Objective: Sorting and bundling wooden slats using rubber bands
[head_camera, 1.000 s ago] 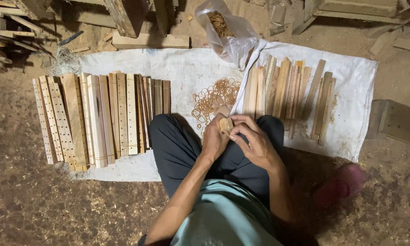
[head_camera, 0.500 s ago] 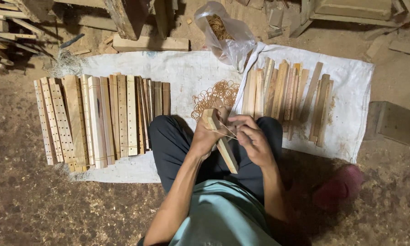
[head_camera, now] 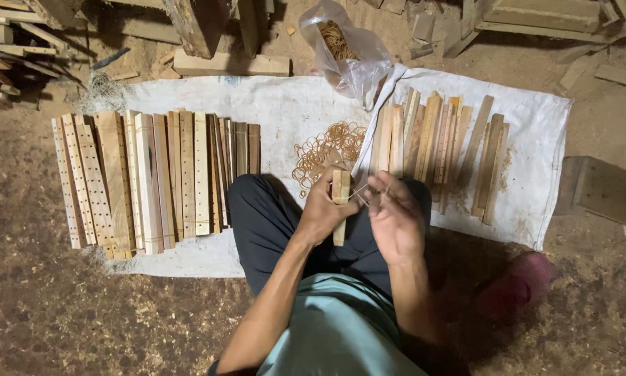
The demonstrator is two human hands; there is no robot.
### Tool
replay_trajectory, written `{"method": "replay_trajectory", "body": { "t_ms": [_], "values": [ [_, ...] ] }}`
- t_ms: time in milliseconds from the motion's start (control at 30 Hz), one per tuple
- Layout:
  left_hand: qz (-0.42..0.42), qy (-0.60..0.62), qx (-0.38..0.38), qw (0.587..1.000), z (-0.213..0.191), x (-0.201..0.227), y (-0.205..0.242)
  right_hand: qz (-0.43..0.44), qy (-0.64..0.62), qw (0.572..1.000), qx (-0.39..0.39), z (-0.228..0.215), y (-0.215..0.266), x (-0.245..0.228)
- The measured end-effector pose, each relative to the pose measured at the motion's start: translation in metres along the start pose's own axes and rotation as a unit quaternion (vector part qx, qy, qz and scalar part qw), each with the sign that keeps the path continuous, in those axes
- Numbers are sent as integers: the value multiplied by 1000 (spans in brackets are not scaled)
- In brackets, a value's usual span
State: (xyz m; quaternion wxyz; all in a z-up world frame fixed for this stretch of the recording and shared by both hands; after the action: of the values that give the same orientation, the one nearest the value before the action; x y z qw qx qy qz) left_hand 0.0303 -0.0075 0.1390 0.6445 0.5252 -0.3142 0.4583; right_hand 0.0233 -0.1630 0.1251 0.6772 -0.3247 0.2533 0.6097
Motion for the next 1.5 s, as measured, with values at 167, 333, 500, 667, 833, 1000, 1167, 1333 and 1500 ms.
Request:
{"method": "replay_trajectory", "body": {
  "t_ms": [167,333,500,667,833,1000,1167,1333,1500],
  "values": [
    [96,-150,-29,984,10,-1,4,-5,185,982,-25,34,-3,-18],
    [137,-271,-22,952,7,6,7,-36,369,919,-132,25,-12,-24],
    [130,-324,-36,936,11,5,12,-53,491,846,-200,38,-17,-36],
    [110,-338,-50,933,6,-10,6,-47,462,851,-245,35,-17,-36],
    [72,-334,-56,938,3,-4,12,19,367,903,-223,27,-12,-28],
    [79,-292,-73,950,-2,16,16,-4,331,929,-165,27,-13,-21],
    [70,-280,-71,955,-22,11,20,-50,304,947,-89,22,-21,-28],
    [55,-241,-68,967,-30,4,22,-24,323,941,-98,52,-22,-32],
    [49,-170,-52,983,-43,-5,23,11,383,918,-105,36,-26,-10]
  ]
}}
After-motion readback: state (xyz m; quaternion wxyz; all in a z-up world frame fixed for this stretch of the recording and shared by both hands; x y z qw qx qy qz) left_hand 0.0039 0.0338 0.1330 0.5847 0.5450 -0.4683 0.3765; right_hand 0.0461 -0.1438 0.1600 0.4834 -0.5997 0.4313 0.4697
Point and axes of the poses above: each hand's wrist, its own y-axis away from the middle knuckle, its own z-axis out of the palm, x = y × z, the point moved 2 cm from there along -y, towards the middle knuckle, and after that the axes turned 11 degrees about -z, right-handed, at the moved point
